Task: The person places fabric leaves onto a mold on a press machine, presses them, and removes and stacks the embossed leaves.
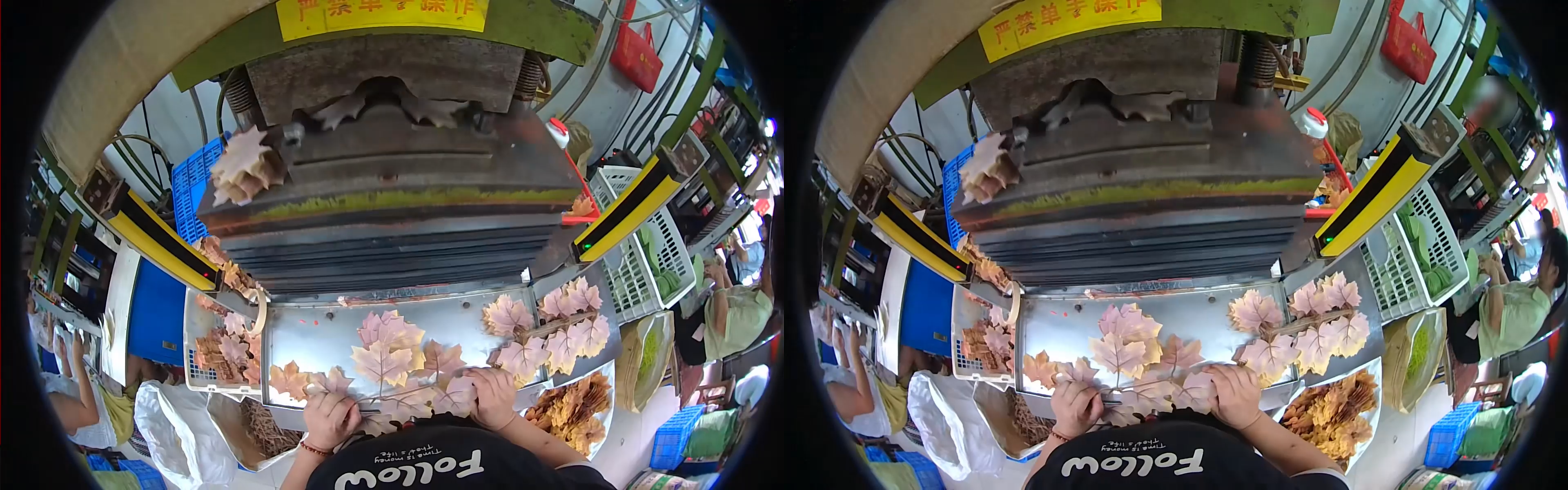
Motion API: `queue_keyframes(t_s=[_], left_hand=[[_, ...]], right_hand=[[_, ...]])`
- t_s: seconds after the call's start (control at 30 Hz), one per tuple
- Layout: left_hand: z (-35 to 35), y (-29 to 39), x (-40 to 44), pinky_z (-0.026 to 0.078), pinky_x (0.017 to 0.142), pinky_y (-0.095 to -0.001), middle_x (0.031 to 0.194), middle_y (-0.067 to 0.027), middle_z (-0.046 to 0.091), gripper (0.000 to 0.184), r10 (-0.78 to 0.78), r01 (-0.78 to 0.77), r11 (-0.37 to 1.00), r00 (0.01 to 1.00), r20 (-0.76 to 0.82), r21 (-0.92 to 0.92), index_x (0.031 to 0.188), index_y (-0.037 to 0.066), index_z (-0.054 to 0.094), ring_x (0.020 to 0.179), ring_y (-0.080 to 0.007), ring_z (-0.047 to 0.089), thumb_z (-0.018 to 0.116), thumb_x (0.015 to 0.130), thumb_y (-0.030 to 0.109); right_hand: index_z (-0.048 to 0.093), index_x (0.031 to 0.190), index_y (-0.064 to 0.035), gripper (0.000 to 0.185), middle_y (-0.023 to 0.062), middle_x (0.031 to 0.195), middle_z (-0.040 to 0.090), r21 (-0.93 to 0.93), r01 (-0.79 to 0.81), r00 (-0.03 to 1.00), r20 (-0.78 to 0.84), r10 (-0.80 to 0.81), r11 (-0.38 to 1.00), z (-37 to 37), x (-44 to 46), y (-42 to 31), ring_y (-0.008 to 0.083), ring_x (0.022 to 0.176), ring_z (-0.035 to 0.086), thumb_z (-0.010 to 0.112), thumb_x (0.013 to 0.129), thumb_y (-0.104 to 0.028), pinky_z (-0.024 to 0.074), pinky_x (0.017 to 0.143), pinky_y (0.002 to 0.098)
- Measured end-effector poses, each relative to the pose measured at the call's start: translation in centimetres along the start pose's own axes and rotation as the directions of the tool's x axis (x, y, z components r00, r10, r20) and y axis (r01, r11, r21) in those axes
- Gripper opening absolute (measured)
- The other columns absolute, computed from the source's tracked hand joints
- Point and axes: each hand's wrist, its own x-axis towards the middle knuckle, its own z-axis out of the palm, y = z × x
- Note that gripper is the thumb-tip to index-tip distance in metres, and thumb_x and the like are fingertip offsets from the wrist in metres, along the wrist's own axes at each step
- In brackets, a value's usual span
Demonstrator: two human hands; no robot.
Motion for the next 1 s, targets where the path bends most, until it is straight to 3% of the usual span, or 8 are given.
queue_keyframes(t_s=[0.4,0.5,0.57,0.67,0.73,0.77,0.87,1.0], left_hand=[[-1.8,0.6,0.8,0.045,0.061,-0.0334,0.083,-0.0025,0.059,0.023,0.170,-0.174,0.974,0.985,-0.043,-0.144,0.082,0.011,0.065,0.069,-0.0231,0.055,0.076,0.063,0.007],[-6.2,1.9,5.3,0.044,0.062,-0.0335,0.085,-0.0035,0.058,0.021,0.379,-0.378,0.919,0.925,-0.010,-0.109,0.086,0.010,0.065,0.072,-0.0225,0.054,0.076,0.070,0.018],[-8.9,3.5,8.7,0.044,0.062,-0.0332,0.084,-0.0032,0.057,0.020,0.476,-0.481,0.872,0.876,-0.072,-0.090,0.085,0.010,0.064,0.073,-0.0215,0.054,0.074,0.074,0.023],[-10.6,6.5,12.1,0.040,0.058,-0.0374,0.073,-0.0037,0.054,0.021,0.582,-0.595,0.802,0.799,-0.153,-0.060,0.082,0.010,0.057,0.065,-0.0240,0.050,0.067,0.083,0.028],[-10.8,8.2,14.4,0.039,0.058,-0.0375,0.074,-0.0038,0.055,0.019,0.681,-0.693,0.716,0.719,-0.134,-0.080,0.083,0.010,0.058,0.066,-0.0242,0.050,0.067,0.083,0.027],[-11.2,9.5,16.0,0.049,0.062,-0.0408,0.086,-0.0043,0.066,0.023,0.705,-0.705,0.698,0.707,-0.055,-0.129,0.085,0.009,0.066,0.077,-0.0270,0.063,0.064,0.090,0.032],[-8.3,10.7,18.0,0.040,0.058,-0.0377,0.076,-0.0051,0.055,0.019,0.781,-0.803,0.596,0.580,-0.230,-0.004,0.087,0.009,0.060,0.067,-0.0236,0.051,0.068,0.080,0.024],[-3.2,12.0,21.3,0.042,0.061,-0.0357,0.076,-0.0064,0.059,0.015,0.534,-0.538,0.838,0.843,-0.071,-0.091,0.084,0.007,0.063,0.070,-0.0258,0.057,0.071,0.071,0.009]], right_hand=[[0.057,0.113,-0.0049,0.046,0.0111,0.106,0.062,0.115,-0.063,0.992,-0.099,0.074,0.991,0.2,-0.5,0.0,0.0287,0.097,0.058,0.064,0.067,-0.006,0.0433,0.085,0.0416],[0.055,0.118,-0.0003,0.034,0.0153,0.112,0.058,0.516,-0.408,0.846,-0.097,0.524,0.753,-1.5,0.4,-0.5,0.0270,0.103,0.056,0.054,0.084,0.004,0.0442,0.088,0.0346],[0.058,0.115,0.0001,0.030,0.0128,0.109,0.057,0.584,-0.378,0.754,-0.255,0.605,0.718,-3.9,2.3,-0.1,0.0255,0.099,0.056,0.047,0.089,0.009,0.0434,0.088,0.0313],[0.059,0.119,-0.0022,0.031,0.0097,0.105,0.059,0.735,-0.097,0.880,-0.251,0.403,0.671,-8.6,4.0,-0.2,0.0192,0.090,0.055,0.062,0.088,-0.006,0.0437,0.081,0.0311],[0.059,0.123,-0.0043,0.041,0.0049,0.095,0.060,0.767,-0.098,0.991,0.019,0.129,0.634,-10.8,4.9,-0.3,0.0174,0.083,0.055,0.070,0.085,-0.016,0.0418,0.074,0.0313],[0.065,0.117,-0.0070,0.038,0.0016,0.085,0.059,0.667,0.010,0.998,-0.052,0.033,0.745,-10.6,6.0,-1.0,0.0187,0.079,0.056,0.073,0.083,-0.020,0.0401,0.069,0.0325],[0.071,0.105,-0.0094,0.027,0.0019,0.084,0.060,0.695,0.015,1.000,-0.001,-0.020,0.719,-7.7,4.5,-0.5,0.0193,0.076,0.056,0.075,0.081,-0.021,0.0407,0.068,0.0328],[0.074,0.087,-0.0059,0.014,0.0020,0.084,0.061,0.757,-0.332,0.902,0.081,0.423,0.562,-10.1,2.3,3.9,0.0167,0.082,0.057,0.079,0.075,-0.007,0.0448,0.076,0.0301]])
